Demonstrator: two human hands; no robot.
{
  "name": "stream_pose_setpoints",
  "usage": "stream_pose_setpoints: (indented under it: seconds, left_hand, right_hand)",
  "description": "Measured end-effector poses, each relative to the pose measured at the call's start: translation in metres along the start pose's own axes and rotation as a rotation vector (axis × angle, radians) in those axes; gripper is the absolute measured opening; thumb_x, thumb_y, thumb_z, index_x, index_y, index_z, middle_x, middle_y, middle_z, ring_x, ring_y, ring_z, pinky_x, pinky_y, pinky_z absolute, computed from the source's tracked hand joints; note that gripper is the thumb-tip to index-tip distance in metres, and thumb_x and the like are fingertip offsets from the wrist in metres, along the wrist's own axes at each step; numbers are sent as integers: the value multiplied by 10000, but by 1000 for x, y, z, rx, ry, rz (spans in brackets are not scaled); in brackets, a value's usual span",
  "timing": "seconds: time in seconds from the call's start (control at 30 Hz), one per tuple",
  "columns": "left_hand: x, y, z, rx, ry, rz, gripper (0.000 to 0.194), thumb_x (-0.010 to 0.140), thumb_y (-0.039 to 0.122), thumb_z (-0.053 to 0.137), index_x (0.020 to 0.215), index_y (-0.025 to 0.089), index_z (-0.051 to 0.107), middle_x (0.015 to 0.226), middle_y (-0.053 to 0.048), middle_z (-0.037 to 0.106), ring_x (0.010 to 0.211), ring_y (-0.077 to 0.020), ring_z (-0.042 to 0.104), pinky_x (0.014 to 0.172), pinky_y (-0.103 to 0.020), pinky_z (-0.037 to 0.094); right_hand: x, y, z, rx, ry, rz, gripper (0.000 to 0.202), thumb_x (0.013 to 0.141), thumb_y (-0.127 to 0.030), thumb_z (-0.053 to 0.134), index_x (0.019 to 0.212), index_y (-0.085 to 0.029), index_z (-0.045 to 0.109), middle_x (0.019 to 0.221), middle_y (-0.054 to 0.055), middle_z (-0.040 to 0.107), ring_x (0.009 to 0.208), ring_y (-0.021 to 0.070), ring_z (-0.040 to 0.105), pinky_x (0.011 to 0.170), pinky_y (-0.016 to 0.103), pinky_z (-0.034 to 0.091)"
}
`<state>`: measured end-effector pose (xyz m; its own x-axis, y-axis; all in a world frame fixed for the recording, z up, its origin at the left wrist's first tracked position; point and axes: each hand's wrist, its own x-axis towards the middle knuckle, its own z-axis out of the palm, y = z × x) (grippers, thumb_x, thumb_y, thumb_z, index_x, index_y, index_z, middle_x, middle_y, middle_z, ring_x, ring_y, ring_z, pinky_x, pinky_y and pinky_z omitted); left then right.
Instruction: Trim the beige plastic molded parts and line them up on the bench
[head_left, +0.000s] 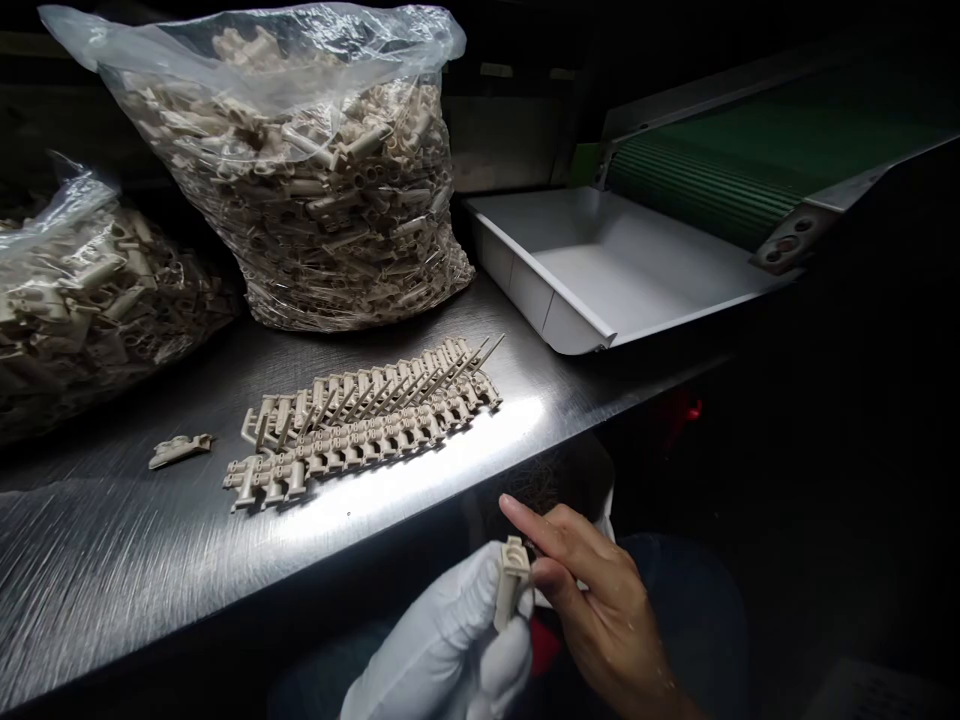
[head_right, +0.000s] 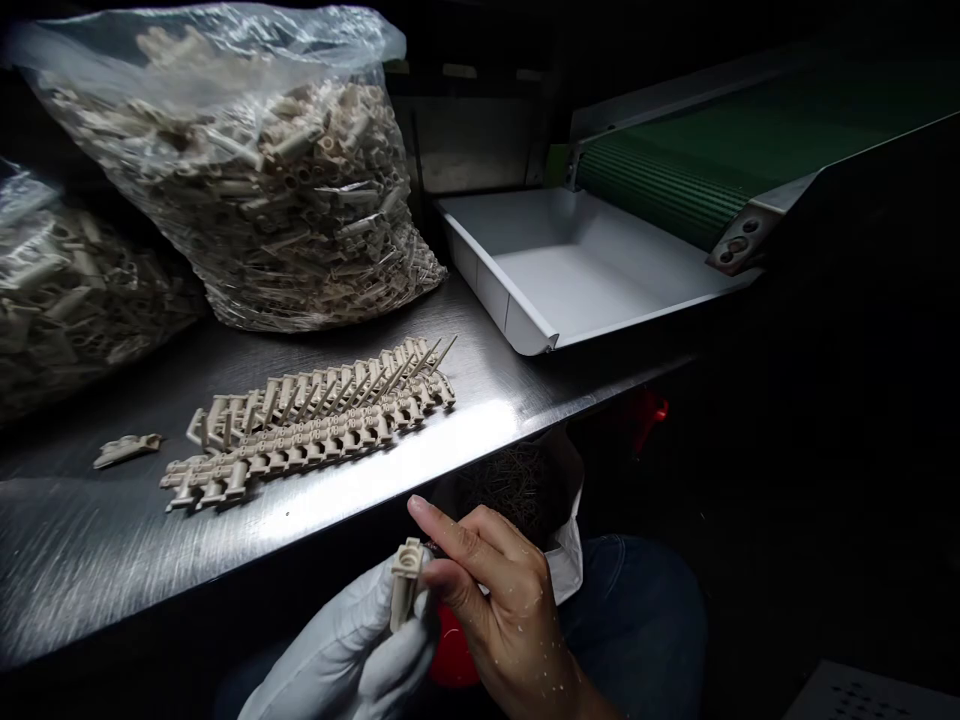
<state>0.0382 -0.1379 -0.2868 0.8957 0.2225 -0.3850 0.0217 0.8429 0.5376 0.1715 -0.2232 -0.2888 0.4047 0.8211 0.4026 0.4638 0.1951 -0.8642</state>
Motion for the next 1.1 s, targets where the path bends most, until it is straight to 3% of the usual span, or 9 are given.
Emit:
stream_pose_setpoints:
  seconds: [0.07, 0.2, 0.43, 0.53, 0.63, 0.7, 0.83, 0.97, 1.1]
  left_hand:
    - [1, -1, -1, -88, -64, -63, 473, 929, 600, 702, 731, 216, 508, 403, 129, 309, 326, -33, 210, 349, -151, 195]
    - [1, -1, -2, -140, -132, -87, 445, 916, 586, 733, 787, 204, 542, 385, 146, 290, 317, -33, 160, 326, -159, 157]
    - [-3, -1, -5, -137, -121, -129, 446, 934, 562, 723, 777, 199, 518, 438, 140, 311, 350, -26, 169, 363, -160, 172]
    - [-7, 4, 1, -9, 2, -118, 478, 946, 610, 671, 751, 210, 496, 475, 124, 341, 372, -28, 179, 387, -173, 160]
    - [-10, 9, 11, 291, 163, -12, 509, 1011, 615, 541, 713, 204, 499, 492, 86, 382, 435, -58, 275, 452, -198, 218]
    - [-11, 11, 14, 419, 194, 65, 497, 1039, 596, 486, 737, 203, 515, 485, 69, 425, 474, -77, 325, 510, -216, 261]
    - [-11, 7, 11, 449, 241, 107, 458, 971, 668, 563, 885, 221, 519, 529, 87, 499, 437, -75, 313, 482, -237, 223]
    - [-12, 4, 9, 497, 334, 196, 501, 924, 697, 623, 830, 215, 522, 584, 73, 520, 542, -98, 418, 586, -247, 348]
    - [-15, 2, 10, 551, 403, 243, 504, 910, 699, 644, 837, 206, 568, 646, 44, 573, 623, -124, 498, 664, -276, 391]
  right_hand:
    - [1, -1, 1, 29, 5, -6, 383, 1078, -467, 549, 1386, -300, 705, 756, -11, 571, 646, 111, 567, 572, 213, 482]
    - [1, -3, 2, 41, 31, -29, 384, 1063, -479, 570, 1360, -293, 725, 744, -6, 576, 635, 114, 565, 554, 221, 474]
    - [-3, -1, -2, -31, 23, -63, 343, 1072, -401, 590, 1363, -278, 722, 731, -7, 579, 665, 122, 598, 584, 231, 484]
    - [-4, -1, -3, -50, 15, -46, 329, 1078, -361, 590, 1372, -281, 715, 717, -18, 567, 642, 113, 585, 581, 226, 475]
    - [-2, -1, -2, -43, 33, -29, 356, 1083, -401, 572, 1394, -281, 698, 716, -20, 557, 613, 105, 560, 550, 217, 457]
    - [-1, -1, 0, -46, 62, -26, 377, 1080, -431, 567, 1402, -279, 690, 708, -21, 539, 600, 106, 540, 532, 217, 446]
    - [0, 0, 0, -84, 69, -45, 370, 1086, -387, 567, 1413, -257, 683, 706, -21, 524, 601, 108, 538, 539, 218, 447]
    - [-2, 1, -2, -104, 46, -49, 365, 1094, -357, 553, 1416, -239, 682, 711, -19, 535, 603, 108, 551, 542, 219, 452]
    - [-3, 1, -4, -109, 23, -58, 352, 1091, -309, 565, 1416, -240, 681, 716, -21, 548, 601, 104, 560, 546, 218, 452]
